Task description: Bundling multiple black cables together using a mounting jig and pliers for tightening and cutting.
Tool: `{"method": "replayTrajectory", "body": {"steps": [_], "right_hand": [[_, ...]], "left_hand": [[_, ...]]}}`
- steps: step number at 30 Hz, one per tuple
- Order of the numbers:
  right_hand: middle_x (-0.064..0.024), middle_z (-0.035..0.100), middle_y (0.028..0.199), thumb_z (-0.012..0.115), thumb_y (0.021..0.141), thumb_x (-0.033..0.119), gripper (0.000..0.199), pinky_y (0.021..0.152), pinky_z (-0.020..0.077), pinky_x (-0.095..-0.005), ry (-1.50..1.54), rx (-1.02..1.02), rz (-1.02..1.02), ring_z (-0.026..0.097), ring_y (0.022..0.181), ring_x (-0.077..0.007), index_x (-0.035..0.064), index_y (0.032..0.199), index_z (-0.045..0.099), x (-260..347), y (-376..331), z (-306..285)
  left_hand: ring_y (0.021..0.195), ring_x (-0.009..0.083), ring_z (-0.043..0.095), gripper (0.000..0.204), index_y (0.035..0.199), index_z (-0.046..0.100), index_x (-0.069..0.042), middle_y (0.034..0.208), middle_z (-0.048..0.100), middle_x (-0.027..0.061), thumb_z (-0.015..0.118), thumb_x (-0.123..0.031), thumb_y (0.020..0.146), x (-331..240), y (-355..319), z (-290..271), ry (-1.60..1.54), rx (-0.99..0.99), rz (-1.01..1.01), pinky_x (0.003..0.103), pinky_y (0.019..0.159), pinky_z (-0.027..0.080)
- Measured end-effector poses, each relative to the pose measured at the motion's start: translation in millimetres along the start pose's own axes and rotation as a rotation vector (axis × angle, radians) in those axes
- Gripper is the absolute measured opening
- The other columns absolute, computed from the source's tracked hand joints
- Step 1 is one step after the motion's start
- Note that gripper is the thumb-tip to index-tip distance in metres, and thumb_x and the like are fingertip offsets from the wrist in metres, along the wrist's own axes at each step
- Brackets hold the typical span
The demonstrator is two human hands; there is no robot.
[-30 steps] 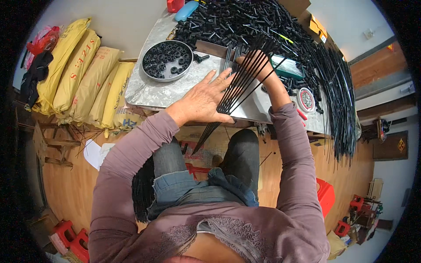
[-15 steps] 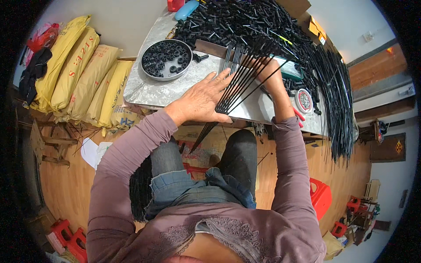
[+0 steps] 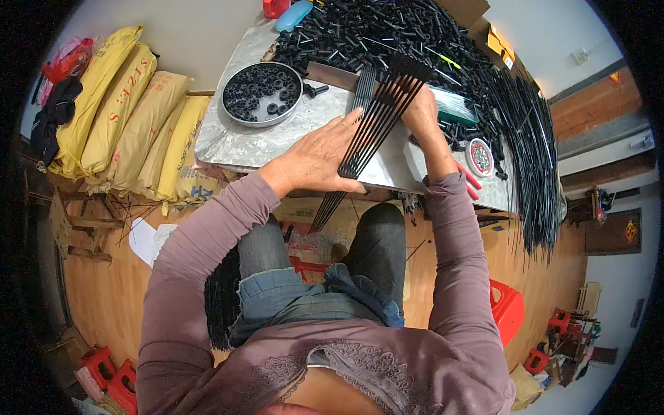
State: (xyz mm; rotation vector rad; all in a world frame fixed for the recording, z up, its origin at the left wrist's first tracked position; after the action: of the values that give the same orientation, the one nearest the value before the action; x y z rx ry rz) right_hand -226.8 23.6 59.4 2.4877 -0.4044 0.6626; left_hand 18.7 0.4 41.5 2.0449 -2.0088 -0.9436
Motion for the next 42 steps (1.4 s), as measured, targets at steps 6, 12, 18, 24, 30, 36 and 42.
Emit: {"method": "replayTrajectory", "body": {"steps": [6,12,18,24,30,36,42], "right_hand": [[-0.0134,0.067,0.084,0.064,0.083,0.019,0.019,0.071,0.0514,-0.035,-0.193,-0.064,-0.494,0.065,0.079,-0.0274,0.002,0.09,0.068,30.3,38.7,11.4],[-0.0106,0.067,0.085,0.062,0.083,0.018,0.015,0.07,0.0521,-0.0366,-0.354,-0.042,-0.331,0.065,0.08,-0.029,0.0051,0.087,0.068,29.2,48.8,35.5],[-0.0116,0.068,0.093,0.058,0.086,0.029,0.023,0.069,0.0513,-0.0394,-0.359,0.007,-0.232,0.065,0.086,-0.0324,0.0125,0.099,0.067,4.1,47.5,0.7],[-0.0075,0.061,0.085,0.061,0.082,0.018,0.014,0.07,0.05,-0.0414,-0.332,0.083,-0.321,0.062,0.083,-0.0309,0.0092,0.09,0.069,26.5,16.7,-21.4],[-0.0075,0.06,0.081,0.062,0.082,0.013,0.012,0.071,0.0499,-0.0369,-0.271,0.051,-0.44,0.061,0.081,-0.0278,0.0077,0.091,0.068,6.9,22.4,-24.3],[-0.0073,0.061,0.083,0.063,0.081,0.011,0.013,0.069,0.0503,-0.0372,-0.207,0.151,-0.445,0.062,0.081,-0.0273,0.0074,0.092,0.069,8.3,20.8,-23.6],[-0.0077,0.064,0.088,0.061,0.082,0.012,0.017,0.071,0.0509,-0.0372,-0.164,0.251,-0.4,0.064,0.081,-0.0281,0.0068,0.095,0.071,10.9,30.2,-16.2]], "left_hand": [[0.14,0.0355,0.022,0.09,0.128,0.047,0.009,0.147,0.031,0.0226,0.068,-0.058,0.071,1.8,1.3,0.5,0.067,0.013,0.049,0.048,0.114,0.022],[0.139,0.0431,0.018,0.103,0.13,0.044,0.012,0.147,0.026,0.0266,0.061,-0.07,0.069,-4.7,8.1,-4.4,0.149,0.061,-0.026,0.049,0.113,0.02],[0.138,0.045,0.02,0.108,0.131,0.038,0.016,0.146,0.027,0.0272,0.064,-0.068,0.068,-5.6,11.8,-8.9,0.114,0.094,-0.067,0.048,0.114,0.022],[0.137,0.0478,0.019,0.101,0.139,0.035,0.003,0.143,0.031,0.0259,0.074,-0.054,0.066,-9.6,11.4,-11.9,-0.005,0.12,-0.046,0.048,0.114,0.022],[0.138,0.0453,0.022,0.1,0.138,0.036,0.003,0.148,0.027,0.0258,0.08,-0.048,0.063,-22.8,14.5,-16.8,0.002,0.2,-0.082,0.047,0.112,0.024],[0.138,0.0482,0.019,0.106,0.139,0.034,0.003,0.148,0.026,0.0272,0.079,-0.054,0.062,-25.2,17.6,-16.0,0.109,0.228,-0.078,0.053,0.111,0.022],[0.138,0.0476,0.02,0.11,0.141,0.031,0.002,0.15,0.024,0.0247,0.081,-0.052,0.059,-24.1,20.2,-12.6,0.093,0.262,-0.099,0.056,0.109,0.025]]}}
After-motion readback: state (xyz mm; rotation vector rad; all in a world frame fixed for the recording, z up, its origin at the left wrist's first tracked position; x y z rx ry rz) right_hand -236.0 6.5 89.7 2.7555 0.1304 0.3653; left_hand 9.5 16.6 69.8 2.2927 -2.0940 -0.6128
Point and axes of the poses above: each hand's wrist, its own y-axis towards the middle knuckle, its own z-axis out of the palm, x = y × z, the point moved 2 cm from there along y, towards the middle knuckle
